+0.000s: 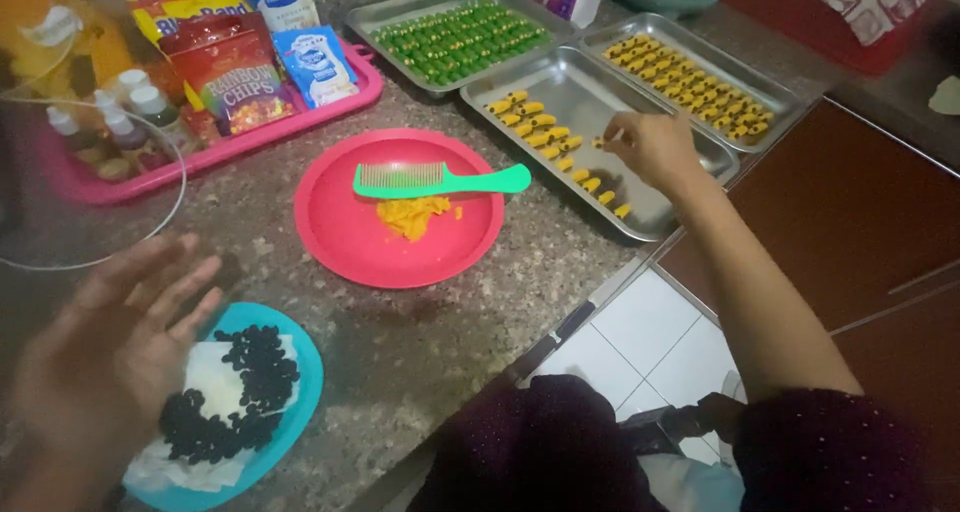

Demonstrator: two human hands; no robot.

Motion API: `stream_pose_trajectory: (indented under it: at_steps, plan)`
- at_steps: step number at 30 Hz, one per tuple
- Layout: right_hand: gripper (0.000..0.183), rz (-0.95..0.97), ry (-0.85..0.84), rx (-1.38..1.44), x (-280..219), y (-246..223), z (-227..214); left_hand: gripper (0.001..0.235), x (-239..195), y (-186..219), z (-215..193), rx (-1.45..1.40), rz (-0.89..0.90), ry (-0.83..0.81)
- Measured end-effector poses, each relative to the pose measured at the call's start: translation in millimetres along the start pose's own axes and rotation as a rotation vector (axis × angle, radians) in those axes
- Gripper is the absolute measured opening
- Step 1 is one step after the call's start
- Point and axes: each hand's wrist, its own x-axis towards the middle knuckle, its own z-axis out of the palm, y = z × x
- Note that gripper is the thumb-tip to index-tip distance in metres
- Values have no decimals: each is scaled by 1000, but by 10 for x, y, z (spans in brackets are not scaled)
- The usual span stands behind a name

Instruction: Shaping small pieces of yellow dough into cylinders and coating them with black seeds to prepare pastries.

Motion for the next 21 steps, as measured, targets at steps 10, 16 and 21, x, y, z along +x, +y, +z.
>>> stream_pose_trajectory:
  at_steps: [10,16,21]
  plan:
    - [13,-80,-161,-51,120,-29,144,46,6,13,-3,25,-22,8]
    - [20,-57,-244,-103,141,-157,107,53,30,-134,-185,-43,45,-70]
    - [19,-184,16,-72,6,-275,-8,59,51,-160,-192,-104,97,-179]
